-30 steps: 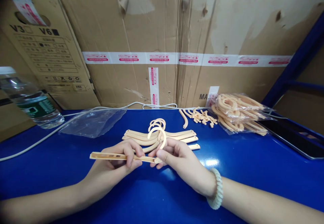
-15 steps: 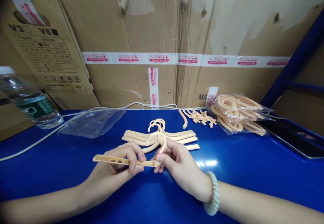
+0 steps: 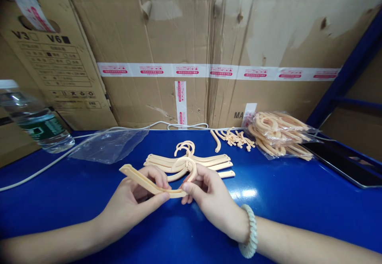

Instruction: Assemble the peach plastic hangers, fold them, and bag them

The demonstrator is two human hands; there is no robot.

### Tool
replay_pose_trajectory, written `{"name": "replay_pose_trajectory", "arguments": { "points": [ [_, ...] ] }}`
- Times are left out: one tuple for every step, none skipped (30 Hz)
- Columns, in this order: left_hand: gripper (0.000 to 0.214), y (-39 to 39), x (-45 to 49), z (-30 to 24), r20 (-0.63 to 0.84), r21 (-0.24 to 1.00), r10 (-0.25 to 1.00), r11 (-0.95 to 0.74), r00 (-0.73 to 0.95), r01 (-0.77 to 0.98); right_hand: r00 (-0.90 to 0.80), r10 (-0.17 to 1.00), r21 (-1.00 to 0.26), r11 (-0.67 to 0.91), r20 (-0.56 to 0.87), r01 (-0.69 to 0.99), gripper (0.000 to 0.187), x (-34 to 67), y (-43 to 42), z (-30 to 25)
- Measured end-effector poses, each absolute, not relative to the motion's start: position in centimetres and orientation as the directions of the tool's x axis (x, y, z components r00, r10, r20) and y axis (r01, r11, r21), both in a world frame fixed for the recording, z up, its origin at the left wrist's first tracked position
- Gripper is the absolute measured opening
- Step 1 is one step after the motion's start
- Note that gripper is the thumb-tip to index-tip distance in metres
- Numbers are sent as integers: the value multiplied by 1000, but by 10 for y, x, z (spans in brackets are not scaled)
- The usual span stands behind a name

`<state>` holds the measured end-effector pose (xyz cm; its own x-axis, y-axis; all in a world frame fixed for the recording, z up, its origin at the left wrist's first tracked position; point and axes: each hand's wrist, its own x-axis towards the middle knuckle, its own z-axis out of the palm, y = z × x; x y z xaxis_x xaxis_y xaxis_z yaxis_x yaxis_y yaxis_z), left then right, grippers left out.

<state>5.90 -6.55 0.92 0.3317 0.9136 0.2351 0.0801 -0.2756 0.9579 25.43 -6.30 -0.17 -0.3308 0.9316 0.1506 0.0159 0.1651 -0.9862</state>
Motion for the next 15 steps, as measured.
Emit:
{"name": "replay_pose_trajectory", "arguments": {
  "points": [
    [14, -64, 59, 9, 208, 969, 928, -238, 309, 61, -328, 929, -982, 186, 172, 13, 32, 254, -64, 0],
    [16, -63, 59, 9, 192, 977, 939, -211, 284, 37, -320, 926, -977, 214, 200, 9, 32, 253, -64, 1],
    [20, -61, 59, 9, 187, 980, 947, -197, 262, 13, -312, 923, -971, 240, 225, 9, 32, 253, -65, 2],
    [23, -59, 59, 8, 186, 982, 951, -191, 247, -5, -306, 921, -967, 255, 239, 11, 32, 253, -65, 3],
    [26, -58, 59, 8, 181, 983, 952, -183, 246, -15, -306, 922, -968, 252, 237, 11, 32, 252, -65, 3],
    [28, -57, 60, 7, 170, 985, 951, -170, 258, -21, -312, 925, -973, 230, 217, 5, 32, 252, -64, 3],
    [30, -56, 60, 7, 151, 988, 947, -150, 283, -24, -327, 926, -981, 196, 187, -5, 32, 252, -64, 3],
    [32, -56, 61, 6, 124, 992, 940, -123, 319, -24, -347, 924, -986, 164, 160, -18, 33, 252, -64, 2],
    [36, -56, 61, 6, 95, 995, 927, -92, 363, -24, -368, 919, -989, 140, 144, -36, 33, 251, -64, 1],
    [39, -57, 61, 5, 65, 998, 910, -59, 410, -27, -386, 912, -990, 127, 138, -54, 34, 251, -64, 1],
    [42, -57, 62, 5, 40, 999, 891, -29, 452, -32, -402, 905, -990, 123, 138, -65, 34, 250, -65, 0],
    [44, -58, 62, 4, 23, 999, 873, -4, 486, -40, -413, 900, -990, 126, 143, -68, 33, 249, -66, 0],
    [46, -58, 62, 4, 13, 999, 859, 13, 511, -48, -416, 897, -989, 134, 147, -61, 33, 248, -67, 1],
    [47, -58, 62, 4, 11, 998, 854, 23, 520, -58, -415, 897, -988, 148, 153, -44, 33, 248, -68, 2],
    [47, -58, 61, 4, 11, 997, 857, 27, 515, -67, -407, 899, -985, 169, 162, -20, 33, 249, -68, 4]
  ]
}}
